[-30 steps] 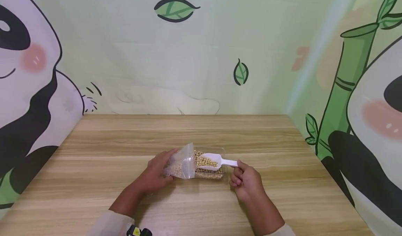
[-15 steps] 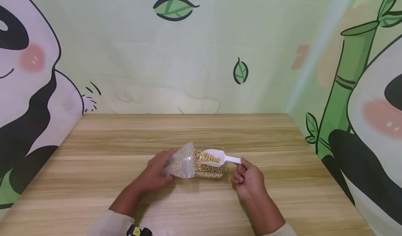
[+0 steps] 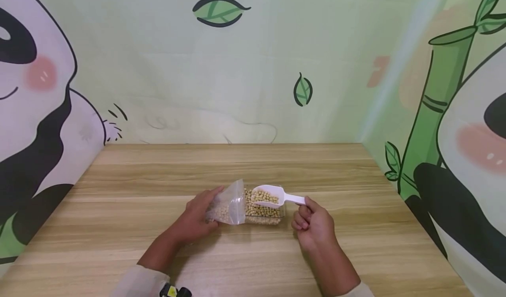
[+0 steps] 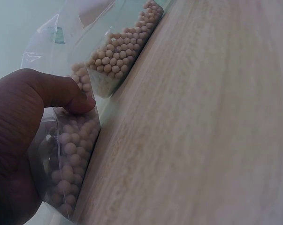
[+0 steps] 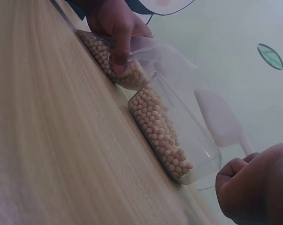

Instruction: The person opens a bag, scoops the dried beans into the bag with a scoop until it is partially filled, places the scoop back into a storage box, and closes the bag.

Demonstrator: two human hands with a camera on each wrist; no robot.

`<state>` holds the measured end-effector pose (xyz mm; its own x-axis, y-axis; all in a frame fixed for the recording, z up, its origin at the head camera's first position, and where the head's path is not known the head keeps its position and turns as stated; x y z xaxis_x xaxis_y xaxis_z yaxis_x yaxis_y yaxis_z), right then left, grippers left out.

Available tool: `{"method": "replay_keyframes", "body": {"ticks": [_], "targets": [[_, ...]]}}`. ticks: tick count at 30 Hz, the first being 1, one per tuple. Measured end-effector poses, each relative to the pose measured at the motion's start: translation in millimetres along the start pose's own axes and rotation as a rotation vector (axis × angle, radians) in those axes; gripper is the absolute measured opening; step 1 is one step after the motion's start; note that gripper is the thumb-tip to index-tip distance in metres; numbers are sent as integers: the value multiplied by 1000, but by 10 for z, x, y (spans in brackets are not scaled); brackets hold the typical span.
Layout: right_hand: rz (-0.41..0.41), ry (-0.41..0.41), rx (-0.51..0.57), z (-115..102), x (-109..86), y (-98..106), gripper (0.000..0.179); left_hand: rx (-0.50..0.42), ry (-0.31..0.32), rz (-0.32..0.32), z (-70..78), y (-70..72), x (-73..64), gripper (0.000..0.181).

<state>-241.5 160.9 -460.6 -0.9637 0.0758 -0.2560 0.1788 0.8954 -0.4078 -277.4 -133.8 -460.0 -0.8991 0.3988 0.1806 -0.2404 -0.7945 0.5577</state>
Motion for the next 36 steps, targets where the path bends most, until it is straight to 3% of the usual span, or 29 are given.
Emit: {"method": "replay_keyframes", "body": {"ticks": [5,10,12,21,27,36], "targets": [[-72,12,2,-6,-13,-74,35,-9,-32,14,1,9,-4,93],[-108,27,-46,-4,-45,-151,35,-11,-130,34,-63,7,-1,93],[-115,29,-66,4,-55,-179,35,-12,-140,37,-52,8,-6,94],[-180,63,-190,51,-98,-289,47,-3,-20,6,14,-1,-4,93],[-232,44,-226,79,-125,-344,50,0,-8,1,10,1,-2,93],[-391,67,-281,101,-200,-467,46,-8,-15,-3,8,-3,1,93]]}}
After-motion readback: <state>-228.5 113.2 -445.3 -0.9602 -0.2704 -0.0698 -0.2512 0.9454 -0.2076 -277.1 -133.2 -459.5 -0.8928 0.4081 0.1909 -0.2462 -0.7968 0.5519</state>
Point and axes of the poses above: each hand's wrist, its own x-axis towards the middle knuckle, its own y-axis out of the back of the hand, z = x × y, the point moved 8 cm from there along x, towards the middle knuckle, and after that the axes turned 14 degrees about -x, right-handed, at the moved point
